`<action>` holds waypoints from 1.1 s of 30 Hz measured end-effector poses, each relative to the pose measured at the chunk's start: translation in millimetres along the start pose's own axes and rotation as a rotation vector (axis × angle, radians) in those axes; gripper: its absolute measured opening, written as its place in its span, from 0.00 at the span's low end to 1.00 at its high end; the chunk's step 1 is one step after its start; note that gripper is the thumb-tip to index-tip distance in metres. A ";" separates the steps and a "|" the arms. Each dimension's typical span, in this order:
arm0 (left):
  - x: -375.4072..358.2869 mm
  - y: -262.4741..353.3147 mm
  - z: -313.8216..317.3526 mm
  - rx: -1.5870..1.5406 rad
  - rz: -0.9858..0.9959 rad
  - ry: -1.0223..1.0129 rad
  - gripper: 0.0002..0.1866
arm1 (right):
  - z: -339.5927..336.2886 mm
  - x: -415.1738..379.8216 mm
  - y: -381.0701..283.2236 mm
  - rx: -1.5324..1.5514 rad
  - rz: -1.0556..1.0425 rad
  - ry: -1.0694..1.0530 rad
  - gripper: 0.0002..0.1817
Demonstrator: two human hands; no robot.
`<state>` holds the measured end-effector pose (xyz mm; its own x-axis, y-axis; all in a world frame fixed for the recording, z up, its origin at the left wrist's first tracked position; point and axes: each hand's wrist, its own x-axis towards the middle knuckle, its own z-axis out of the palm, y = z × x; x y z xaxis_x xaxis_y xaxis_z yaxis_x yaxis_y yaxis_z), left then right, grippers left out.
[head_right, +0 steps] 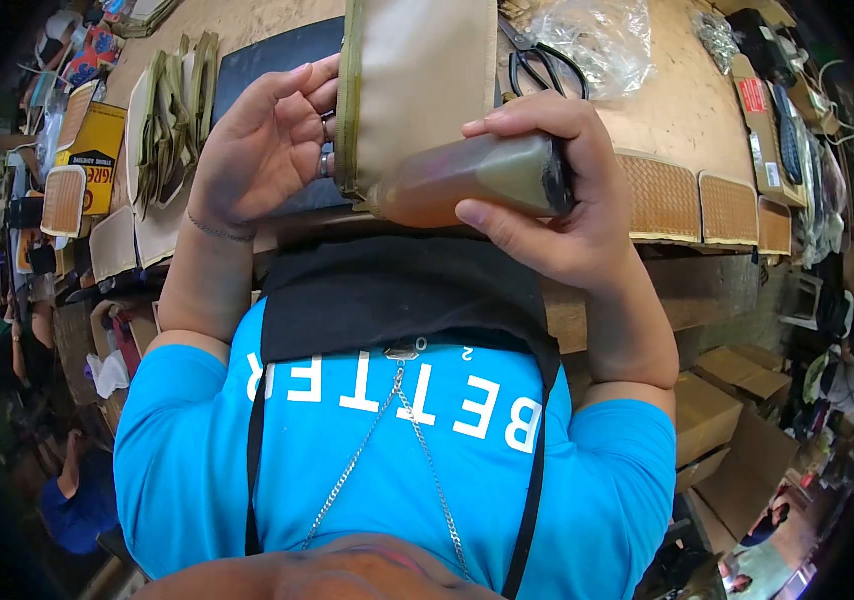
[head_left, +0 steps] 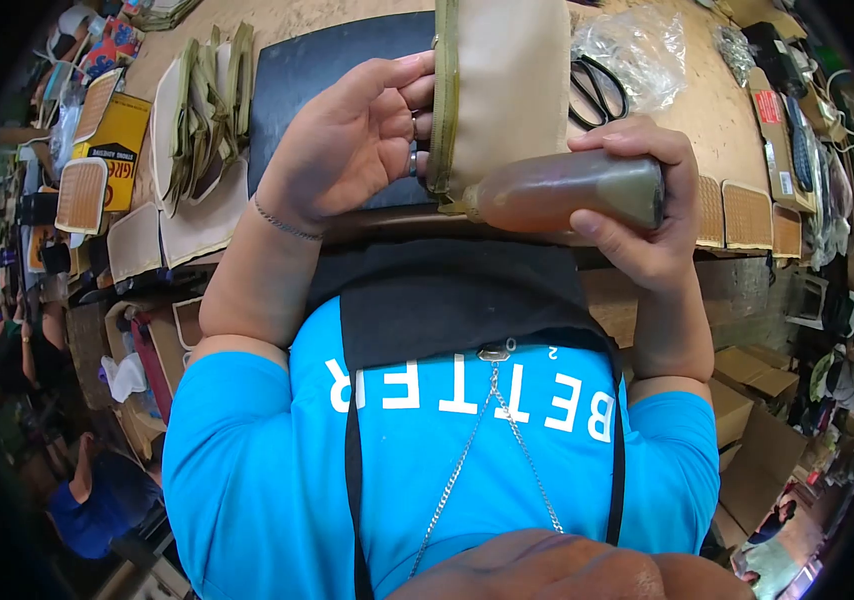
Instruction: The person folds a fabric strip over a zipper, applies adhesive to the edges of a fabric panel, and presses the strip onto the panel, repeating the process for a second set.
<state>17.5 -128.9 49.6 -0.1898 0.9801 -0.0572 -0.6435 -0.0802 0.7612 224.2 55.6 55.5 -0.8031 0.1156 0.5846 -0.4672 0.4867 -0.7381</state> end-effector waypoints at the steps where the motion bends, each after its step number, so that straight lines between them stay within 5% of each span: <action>1: 0.8 -0.1 1.1 -0.010 0.003 0.032 0.30 | -0.3 1.2 -2.1 0.001 0.017 0.027 0.29; 4: 4.8 -1.5 -10.6 0.085 0.017 0.074 0.28 | -14.4 4.6 -10.3 0.233 0.145 0.220 0.28; 6: 5.6 -9.7 -30.3 0.168 0.037 0.050 0.27 | -30.0 11.5 -4.1 0.447 0.018 0.353 0.26; 12: -2.7 -27.4 -63.2 0.332 0.096 0.019 0.27 | -79.4 22.7 -3.5 0.325 0.048 0.551 0.25; 15: -5.3 -24.6 -58.4 0.364 0.096 0.022 0.28 | -51.2 51.0 -26.9 0.323 0.057 0.616 0.28; 33: -3.5 -22.5 -55.9 0.412 0.100 -0.021 0.28 | -44.2 68.8 -46.2 0.090 0.118 0.521 0.32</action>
<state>-8.8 -140.6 -3.4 -0.2181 0.9751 0.0403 -0.2716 -0.1003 0.9572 207.0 79.4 144.7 -0.5734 0.5900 0.5684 -0.4326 0.3710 -0.8217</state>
